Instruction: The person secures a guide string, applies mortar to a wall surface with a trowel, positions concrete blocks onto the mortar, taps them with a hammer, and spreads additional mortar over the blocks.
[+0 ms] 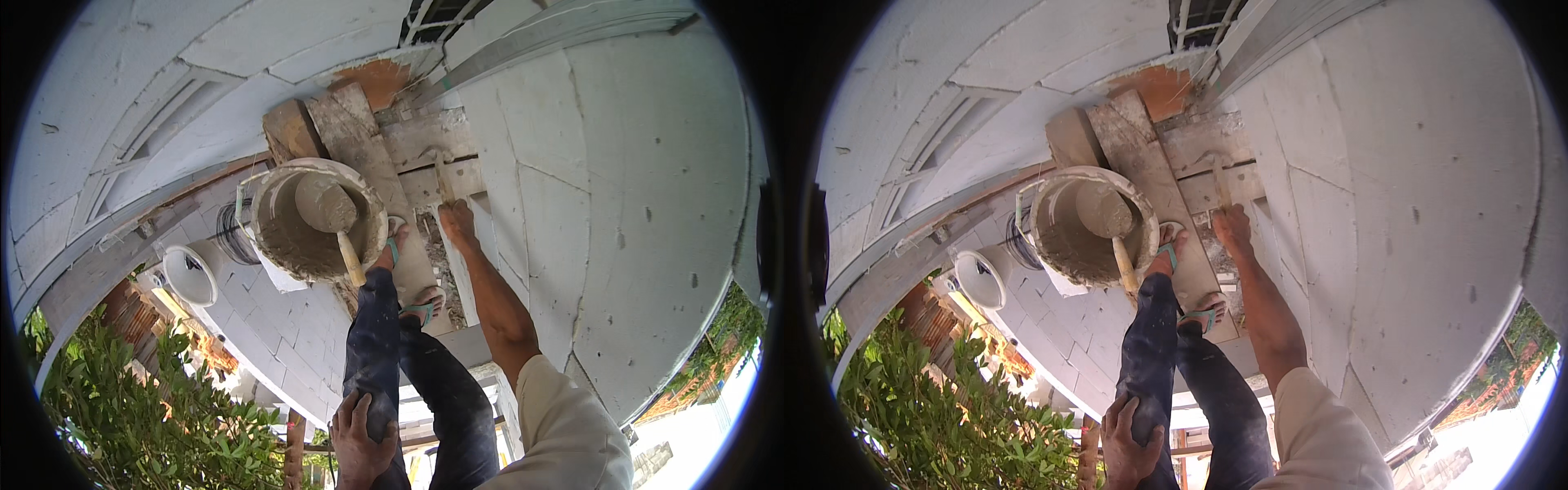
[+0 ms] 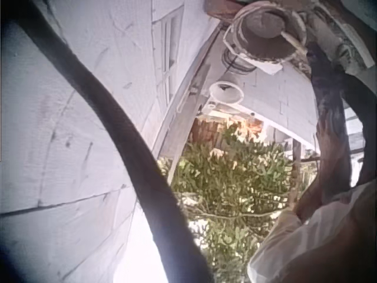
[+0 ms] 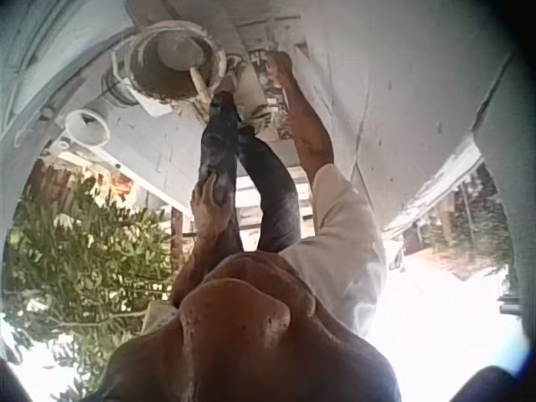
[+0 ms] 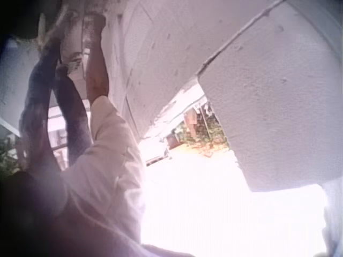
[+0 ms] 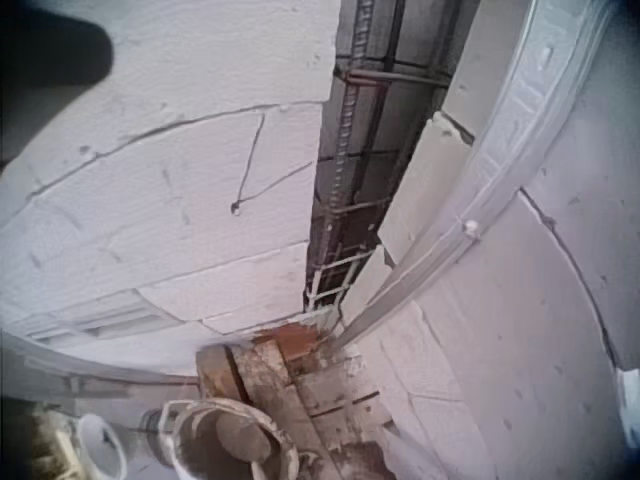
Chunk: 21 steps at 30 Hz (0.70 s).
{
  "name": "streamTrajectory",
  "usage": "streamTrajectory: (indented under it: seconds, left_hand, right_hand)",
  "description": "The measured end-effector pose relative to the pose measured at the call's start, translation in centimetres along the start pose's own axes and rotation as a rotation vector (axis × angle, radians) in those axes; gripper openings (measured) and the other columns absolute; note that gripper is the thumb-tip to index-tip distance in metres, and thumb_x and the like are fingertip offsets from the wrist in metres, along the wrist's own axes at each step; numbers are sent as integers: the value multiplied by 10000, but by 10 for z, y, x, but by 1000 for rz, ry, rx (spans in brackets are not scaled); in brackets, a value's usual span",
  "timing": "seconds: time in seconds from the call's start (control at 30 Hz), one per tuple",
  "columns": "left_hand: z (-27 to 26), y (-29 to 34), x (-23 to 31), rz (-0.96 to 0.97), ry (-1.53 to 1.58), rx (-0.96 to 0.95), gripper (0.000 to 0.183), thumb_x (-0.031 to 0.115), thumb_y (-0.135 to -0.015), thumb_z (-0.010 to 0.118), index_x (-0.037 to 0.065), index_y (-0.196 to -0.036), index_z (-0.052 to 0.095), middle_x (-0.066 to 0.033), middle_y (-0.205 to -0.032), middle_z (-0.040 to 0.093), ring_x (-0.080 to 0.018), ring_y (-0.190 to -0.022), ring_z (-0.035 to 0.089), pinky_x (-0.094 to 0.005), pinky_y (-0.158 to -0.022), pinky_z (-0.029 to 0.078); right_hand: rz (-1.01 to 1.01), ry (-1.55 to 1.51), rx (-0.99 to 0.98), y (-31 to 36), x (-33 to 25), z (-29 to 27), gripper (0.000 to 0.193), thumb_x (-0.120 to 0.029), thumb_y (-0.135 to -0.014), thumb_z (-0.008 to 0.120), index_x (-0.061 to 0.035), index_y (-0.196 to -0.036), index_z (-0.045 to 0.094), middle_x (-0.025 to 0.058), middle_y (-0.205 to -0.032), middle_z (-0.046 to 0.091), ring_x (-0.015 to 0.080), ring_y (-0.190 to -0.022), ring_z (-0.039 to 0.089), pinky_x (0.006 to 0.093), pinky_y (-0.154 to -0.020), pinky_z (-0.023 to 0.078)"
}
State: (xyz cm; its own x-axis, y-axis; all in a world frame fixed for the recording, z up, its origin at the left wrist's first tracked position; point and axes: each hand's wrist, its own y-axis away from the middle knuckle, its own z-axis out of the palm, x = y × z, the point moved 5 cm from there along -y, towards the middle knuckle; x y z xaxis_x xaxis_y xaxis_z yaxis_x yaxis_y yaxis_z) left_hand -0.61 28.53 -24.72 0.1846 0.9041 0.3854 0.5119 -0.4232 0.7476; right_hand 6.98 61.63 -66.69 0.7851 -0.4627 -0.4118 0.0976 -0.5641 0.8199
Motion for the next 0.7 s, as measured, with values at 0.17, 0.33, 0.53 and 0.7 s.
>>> streamTrajectory:
  seconds: [0.17,0.33,0.53,0.7]
  left_hand:
    - [8,15,18,-23,-112,-1,658,297,-775,807,62,-1347,582,-211,-1358,581,-433,-1254,557,-550,-1049,463]
    - [-6,36,28,-82,36,57,654,377,-839,784,17,-1349,587,-282,-1377,565,-460,-1254,561,-562,-1054,451]
    - [-103,-11,220,456,677,30,469,199,-1018,637,-68,-1389,531,-175,-1258,633,-268,-1154,622,-382,-1002,497]
    - [-200,-5,434,427,834,-109,652,472,-1048,549,54,-1535,433,-175,-1549,448,-339,-1363,501,-516,-1058,480]
  right_hand:
    - [242,-512,-281,240,-32,-59,238,-301,-945,742,-108,-914,607,-51,-658,466,88,-490,432,294,-447,364]
    - [-153,-515,-269,454,-68,-146,239,-284,-973,716,-61,-1012,639,-10,-662,545,90,-493,490,287,-456,422]
    - [-621,-127,75,647,-186,-300,357,-353,-979,688,-17,-1094,648,98,-772,640,163,-613,586,360,-567,463]
    - [-811,-186,110,762,-260,-395,510,-299,-978,690,41,-1335,556,207,-996,695,295,-849,693,394,-762,537]
